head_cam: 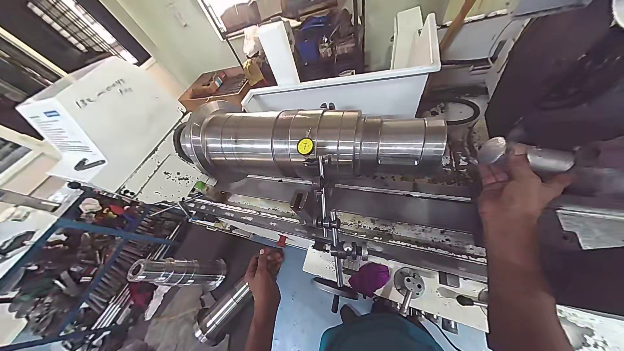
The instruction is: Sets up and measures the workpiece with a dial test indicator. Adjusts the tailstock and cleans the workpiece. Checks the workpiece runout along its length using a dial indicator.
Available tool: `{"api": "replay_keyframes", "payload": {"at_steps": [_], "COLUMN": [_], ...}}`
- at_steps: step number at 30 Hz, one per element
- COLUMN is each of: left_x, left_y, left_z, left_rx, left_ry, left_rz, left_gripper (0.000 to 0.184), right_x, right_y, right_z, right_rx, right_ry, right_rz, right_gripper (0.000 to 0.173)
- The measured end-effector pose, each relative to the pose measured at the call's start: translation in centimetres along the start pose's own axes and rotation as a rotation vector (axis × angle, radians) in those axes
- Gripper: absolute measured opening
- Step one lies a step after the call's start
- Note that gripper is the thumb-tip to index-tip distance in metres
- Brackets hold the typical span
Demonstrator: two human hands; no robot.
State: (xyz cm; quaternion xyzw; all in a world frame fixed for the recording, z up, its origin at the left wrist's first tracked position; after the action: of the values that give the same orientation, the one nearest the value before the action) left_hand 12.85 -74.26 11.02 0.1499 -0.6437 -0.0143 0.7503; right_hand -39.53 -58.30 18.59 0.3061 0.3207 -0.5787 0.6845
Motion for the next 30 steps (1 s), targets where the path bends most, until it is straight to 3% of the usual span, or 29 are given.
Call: {"api": "replay_keyframes", "payload": {"at_steps": [13,30], "left_x": [0.0,0.2], "left_y": [0.0,-1.7], "left_z": [-0.1,-2.1], "left_rx": [0.007,0.045], "left_ry": [-0.017,-0.028], "left_rz": [0.000,0.025], "left_gripper": [0.025,0.024], "right_x": [-0.5,-2.5], "right_y": [-0.4,-0.6], "right_z": [-0.3,-0.1], "right_rx": [0.026,0.048], "right_ry": [0.005,-0.022], "right_rz": [-0.011,-0.112], "right_gripper": [0.098,0.082]}}
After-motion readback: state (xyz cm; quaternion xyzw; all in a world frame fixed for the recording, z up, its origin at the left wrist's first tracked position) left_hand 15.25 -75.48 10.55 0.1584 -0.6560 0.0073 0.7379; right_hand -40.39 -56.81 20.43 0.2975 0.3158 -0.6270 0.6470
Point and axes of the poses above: each hand's wrist, its own y-axis away from the middle knuckle, its own z-axis out of the palm, x = y × z, the point moved 6 cm from there along -y, towards the middle knuckle, and after that the axes turned 2 degrees about -x, right-handed, at the moved point
